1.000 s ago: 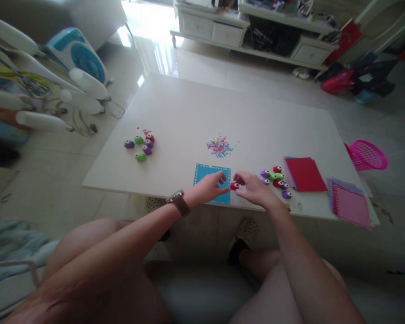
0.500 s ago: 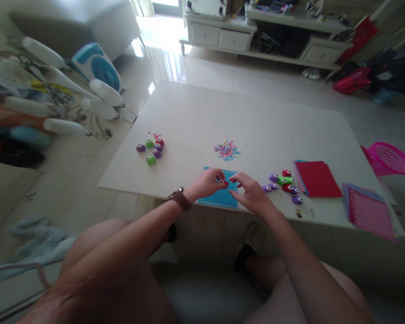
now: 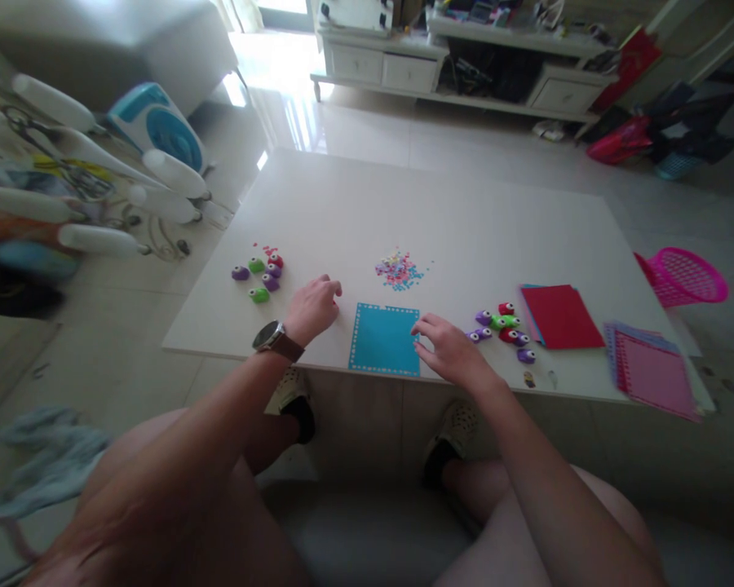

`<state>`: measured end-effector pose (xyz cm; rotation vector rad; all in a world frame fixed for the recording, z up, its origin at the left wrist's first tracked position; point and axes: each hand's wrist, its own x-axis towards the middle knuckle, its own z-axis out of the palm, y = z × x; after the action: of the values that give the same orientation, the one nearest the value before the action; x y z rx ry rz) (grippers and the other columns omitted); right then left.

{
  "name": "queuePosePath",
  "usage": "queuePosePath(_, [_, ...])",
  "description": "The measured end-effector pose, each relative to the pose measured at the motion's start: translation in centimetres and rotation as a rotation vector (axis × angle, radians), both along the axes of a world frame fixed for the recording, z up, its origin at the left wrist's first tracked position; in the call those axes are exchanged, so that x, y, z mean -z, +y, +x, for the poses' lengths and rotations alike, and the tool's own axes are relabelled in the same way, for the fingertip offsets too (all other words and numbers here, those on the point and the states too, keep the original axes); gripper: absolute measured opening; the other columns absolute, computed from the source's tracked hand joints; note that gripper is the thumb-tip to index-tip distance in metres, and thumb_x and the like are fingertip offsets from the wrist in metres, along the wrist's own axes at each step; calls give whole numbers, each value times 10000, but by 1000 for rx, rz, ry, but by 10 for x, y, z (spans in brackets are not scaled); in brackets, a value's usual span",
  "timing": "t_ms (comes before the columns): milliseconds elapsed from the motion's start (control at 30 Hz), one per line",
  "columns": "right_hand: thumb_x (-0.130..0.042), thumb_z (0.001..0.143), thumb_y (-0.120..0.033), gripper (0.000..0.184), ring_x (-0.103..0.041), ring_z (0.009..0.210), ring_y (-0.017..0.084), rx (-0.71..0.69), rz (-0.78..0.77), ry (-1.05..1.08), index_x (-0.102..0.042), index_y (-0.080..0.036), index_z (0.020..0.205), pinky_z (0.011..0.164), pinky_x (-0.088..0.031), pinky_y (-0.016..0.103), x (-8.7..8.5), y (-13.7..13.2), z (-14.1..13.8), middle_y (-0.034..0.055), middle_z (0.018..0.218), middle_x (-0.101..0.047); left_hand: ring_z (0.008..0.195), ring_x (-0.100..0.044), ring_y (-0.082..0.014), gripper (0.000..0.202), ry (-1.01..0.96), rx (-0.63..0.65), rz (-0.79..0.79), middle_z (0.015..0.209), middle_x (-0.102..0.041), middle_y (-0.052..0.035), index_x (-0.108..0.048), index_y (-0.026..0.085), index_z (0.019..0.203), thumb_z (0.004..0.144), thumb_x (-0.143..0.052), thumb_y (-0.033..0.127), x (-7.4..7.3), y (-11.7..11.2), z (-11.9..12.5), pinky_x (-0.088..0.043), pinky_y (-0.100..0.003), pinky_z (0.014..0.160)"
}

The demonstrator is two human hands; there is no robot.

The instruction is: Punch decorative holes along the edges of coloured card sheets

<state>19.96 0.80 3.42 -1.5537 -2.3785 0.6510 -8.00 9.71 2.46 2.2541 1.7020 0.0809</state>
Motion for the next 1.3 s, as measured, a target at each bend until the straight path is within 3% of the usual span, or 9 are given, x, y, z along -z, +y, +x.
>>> queuePosePath(100, [-555,951,-173,118,-614,997,204,-6,1,-6,-643,-186,1028,907,-449,315,-2,0,-1,75,1074,-630,959,-646,-229,273,-35,37,-83,1092,-700,-102,-689,175,1073,854,-526,178,5,-2,6,-496,-343,880])
queuePosePath(300, [-574,938,-167,100,-609,968,194,-6,-30,-47,-651,-193,995,871,-443,297,-2,-1,-1,65,1034,-635,1046,-650,-260,317,63,-49,-91,1102,-712,-119,-660,172,1153,877,-537,269,20,12,-7,-497,-365,944])
queuePosePath(567, [-585,910,-180,135,-631,954,200,150,-39,-119,-665,-185,1018,879,-445,305,-8,11,37,71,1064,-681,1123,-645,-351,464,218,-279,-84,1295,-600,-230,-580,122,1313,928,-498,368,1,23,-39,-515,-436,926])
queuePosePath(633, [-591,888,-178,164,-637,931,209,245,-43,-219,-673,-178,1031,857,-448,315,-9,14,52,83,1092,-689,1104,-649,-325,432,157,-210,-40,1275,-610,-195,-588,144,1297,928,-510,353,0,16,-29,-513,-419,928])
queuePosePath(733, [-575,856,-147,247,-644,936,232,332,-89,-366,-688,-176,1074,822,-453,326,-7,13,69,105,1135,-692,1037,-651,-243,321,-54,23,-62,1198,-645,-108,-626,196,1206,931,-530,330,4,-4,0,-509,-355,925])
queuePosePath(900, [-548,834,-76,291,-640,997,235,276,-169,-387,-707,-163,1062,873,-459,318,6,9,77,125,1125,-699,1161,-571,-255,289,-264,460,-106,1199,-624,-87,-615,220,1175,906,-639,322,10,-51,53,-475,-377,1011])
queuePosePath(967, [-552,823,-45,294,-641,981,205,241,-199,-308,-703,-157,1048,884,-460,289,10,9,72,113,1104,-706,1204,-544,-270,357,-268,554,-104,1266,-593,-99,-595,220,1191,865,-711,312,14,-67,65,-474,-393,1029])
queuePosePath(1133, [-624,808,-52,235,-628,823,147,171,-319,-152,-685,-155,1010,753,-464,227,8,9,49,76,1030,-711,1333,-468,-272,354,-219,610,-43,1302,-569,-107,-554,206,1186,859,-685,178,29,-92,75,-450,-394,1107])
queuePosePath(1300, [-608,764,-1,253,-613,808,146,151,-356,-187,-688,-155,948,733,-438,217,8,10,36,71,978,-702,1128,-573,-233,247,-151,580,-58,1159,-614,-88,-591,202,1078,899,-501,58,29,-95,73,-532,-341,910])
